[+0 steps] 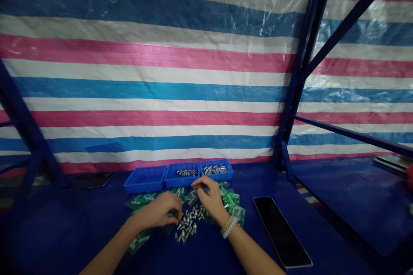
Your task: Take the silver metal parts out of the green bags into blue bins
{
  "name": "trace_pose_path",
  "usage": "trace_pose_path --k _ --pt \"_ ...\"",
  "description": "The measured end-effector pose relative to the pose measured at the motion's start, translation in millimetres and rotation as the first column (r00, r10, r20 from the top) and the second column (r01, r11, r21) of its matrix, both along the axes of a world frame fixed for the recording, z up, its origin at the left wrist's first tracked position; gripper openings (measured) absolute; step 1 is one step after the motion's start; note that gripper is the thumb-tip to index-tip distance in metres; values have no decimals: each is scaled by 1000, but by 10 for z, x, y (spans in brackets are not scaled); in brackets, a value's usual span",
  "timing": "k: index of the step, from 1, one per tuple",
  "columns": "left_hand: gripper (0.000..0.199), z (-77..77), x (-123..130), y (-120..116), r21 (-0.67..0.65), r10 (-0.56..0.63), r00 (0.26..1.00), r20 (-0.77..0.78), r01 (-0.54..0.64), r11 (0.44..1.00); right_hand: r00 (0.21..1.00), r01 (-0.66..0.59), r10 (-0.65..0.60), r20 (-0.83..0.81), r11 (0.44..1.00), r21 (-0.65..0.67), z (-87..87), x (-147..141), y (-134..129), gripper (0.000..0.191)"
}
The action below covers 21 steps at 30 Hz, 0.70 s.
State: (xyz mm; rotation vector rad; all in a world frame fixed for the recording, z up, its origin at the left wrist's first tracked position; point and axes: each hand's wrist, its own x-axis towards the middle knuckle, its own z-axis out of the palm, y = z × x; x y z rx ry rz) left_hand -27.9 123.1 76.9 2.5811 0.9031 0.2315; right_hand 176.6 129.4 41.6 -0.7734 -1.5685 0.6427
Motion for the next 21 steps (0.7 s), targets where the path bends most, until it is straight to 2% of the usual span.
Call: trace_pose_path --k 4,7,9,12,16,21 --pt "7 76 16 14 -132 87 959 270 -53 990 1000 -1 1 11 1000 1 22 -9 -8 17" --pt "4 126 26 9 -327 246 842 481 -88 941 997 -70 71 30 997 -40 76 -40 -71 15" --pt "10 118 35 11 -455 345 743 573 -61 888 987 -158 160 24 984 -78 120 -70 -131 13" --pt "20 50 48 29 -551 424 628 653 10 834 965 -261 259 -30 959 -108 162 -111 -198 13" --pt "29 -53 68 67 -581 451 545 707 83 810 956 -287 278 -93 952 -110 165 -134 -210 11" --pt "34 -62 109 37 -619 471 521 712 148 771 962 -267 262 -79 962 -63 185 -127 -202 6"
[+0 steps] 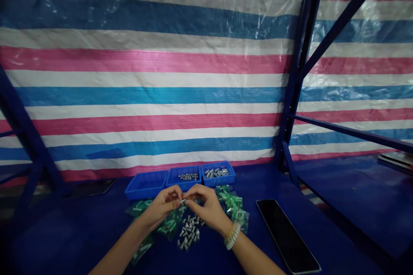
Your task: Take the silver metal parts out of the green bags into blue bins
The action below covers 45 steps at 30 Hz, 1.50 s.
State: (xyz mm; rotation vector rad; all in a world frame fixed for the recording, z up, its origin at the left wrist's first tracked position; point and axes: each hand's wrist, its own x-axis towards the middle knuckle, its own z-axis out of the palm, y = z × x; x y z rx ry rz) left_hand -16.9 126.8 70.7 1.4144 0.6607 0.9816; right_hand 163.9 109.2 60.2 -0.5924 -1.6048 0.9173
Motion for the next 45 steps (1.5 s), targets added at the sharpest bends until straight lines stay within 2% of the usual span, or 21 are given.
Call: trace_pose_path --k 3,7,13,15,17,21,24,25,27,29,31,33,35,36,39,45 --pt "32 40 29 -54 -11 -21 1000 9 21 1000 999 34 -34 7 999 38 33 16 -5 6" --pt "32 35 90 -107 66 1 999 -51 3 998 993 114 -117 34 990 78 43 44 2 8" --pt "25 -88 219 -121 187 279 955 -96 -258 948 965 222 -232 120 971 88 -29 62 56 16" --pt "23 -106 231 -132 240 359 928 -105 -326 914 962 224 -235 142 971 88 -56 53 68 20" --pt "19 -103 227 -151 333 413 904 -111 -358 872 969 173 -185 166 981 84 -81 40 72 22" --pt "13 -14 211 -126 565 508 851 -134 -355 745 985 59 -65 158 997 42 -140 21 89 17" --pt "12 120 203 48 697 595 788 -160 -336 633 987 113 -112 115 994 -4 -184 37 137 16" --pt "13 168 198 129 726 618 766 -177 -323 607 984 145 -142 103 989 -18 -195 49 156 16" --pt "19 245 177 283 757 655 715 -245 -282 590 975 205 -201 89 978 -35 -208 75 193 17" --pt "33 282 140 370 765 688 648 -326 -247 595 967 246 -242 83 969 -37 -207 98 217 17" --pt "42 274 87 355 755 684 599 -415 -193 627 963 262 -259 78 964 -36 -197 111 224 17" --pt "37 229 27 259 711 597 594 -539 -59 700 961 269 -267 75 963 -29 -186 112 217 18" --pt "28 162 -25 132 619 442 588 -678 132 774 960 273 -271 75 962 -18 -179 107 206 18" --pt "24 126 -44 75 571 371 574 -730 214 793 959 274 -272 75 962 -13 -178 103 201 17" --pt "19 29 -70 -37 516 302 529 -793 319 795 960 271 -270 70 963 -2 -181 98 197 16" --pt "15 -70 -68 -54 489 289 491 -822 348 800 955 289 -289 74 957 3 -190 105 213 15"
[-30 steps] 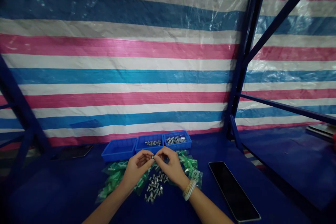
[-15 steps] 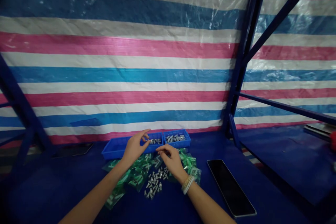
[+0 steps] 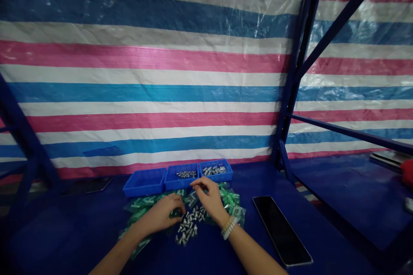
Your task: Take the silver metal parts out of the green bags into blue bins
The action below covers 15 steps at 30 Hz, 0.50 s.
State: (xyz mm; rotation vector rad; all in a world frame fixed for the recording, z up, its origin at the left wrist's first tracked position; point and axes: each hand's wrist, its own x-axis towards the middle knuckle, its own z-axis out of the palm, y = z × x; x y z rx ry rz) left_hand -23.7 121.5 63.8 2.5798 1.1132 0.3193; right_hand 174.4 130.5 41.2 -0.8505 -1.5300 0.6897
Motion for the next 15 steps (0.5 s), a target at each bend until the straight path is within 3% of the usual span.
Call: trace_pose_path --k 4,7,11,15 --pt "17 22 3 -8 -34 3 998 70 -1 999 1000 -3 3 0 1000 -3 2 -5 -1 15" --pt "14 73 22 -18 -97 76 955 285 -50 994 999 -24 24 22 1000 8 40 -19 -34 14" --pt "22 69 49 -3 -339 235 746 623 -13 941 987 -143 140 76 989 37 132 -51 -128 14" --pt "28 -21 77 16 -492 396 524 754 51 869 977 -208 205 53 976 62 200 -80 -216 17"
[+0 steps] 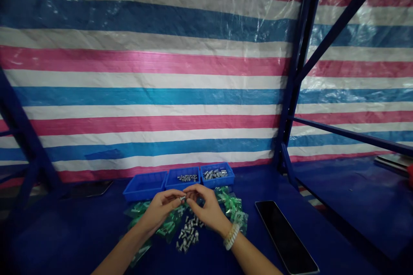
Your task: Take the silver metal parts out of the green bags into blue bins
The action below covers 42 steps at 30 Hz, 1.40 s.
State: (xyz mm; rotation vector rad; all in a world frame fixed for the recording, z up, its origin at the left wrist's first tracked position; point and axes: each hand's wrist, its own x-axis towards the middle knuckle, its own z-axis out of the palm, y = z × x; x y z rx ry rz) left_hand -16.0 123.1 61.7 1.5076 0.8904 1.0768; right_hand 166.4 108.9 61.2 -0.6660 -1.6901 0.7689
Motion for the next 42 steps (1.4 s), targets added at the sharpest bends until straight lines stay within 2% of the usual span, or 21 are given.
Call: trace_pose_path --k 3,7,13,17,19,23,28,31,33,35,38,42 --pt "31 -17 31 -22 -88 7 995 103 3 996 1000 12 -11 -27 999 35 22 -4 -19 14" --pt "35 36 62 -81 -166 -11 988 156 38 985 1000 25 -25 -6 995 93 32 13 8 10" --pt "41 4 74 -74 -231 -84 961 264 148 962 999 22 -28 37 990 141 36 41 26 7" --pt "40 -12 78 -66 -214 -106 952 286 172 962 998 28 -34 43 991 132 50 45 5 6" --pt "37 8 86 -89 -171 -98 961 260 146 974 998 43 -49 43 992 119 58 44 -3 6" --pt "30 17 132 -143 -24 3 987 162 1 1000 993 89 -97 65 990 108 41 40 9 9" --pt "19 -69 205 -145 132 132 989 60 -139 982 986 141 -146 86 988 60 -60 14 54 20" --pt "11 -77 208 -172 335 235 972 0 -222 916 992 101 -102 69 995 9 -110 -20 53 26" --pt "8 -48 194 -208 498 311 949 -54 -245 832 997 5 -4 76 1000 -17 -124 -42 40 26" --pt "8 -4 182 -220 600 354 930 -96 -229 766 991 -97 99 94 995 -24 -133 -57 29 23" --pt "11 72 182 -95 651 380 918 -116 -218 727 985 -149 150 83 989 -14 -153 -61 36 15" --pt "15 182 202 309 677 451 868 -207 -205 707 998 -52 52 26 998 -19 -190 -33 81 26"
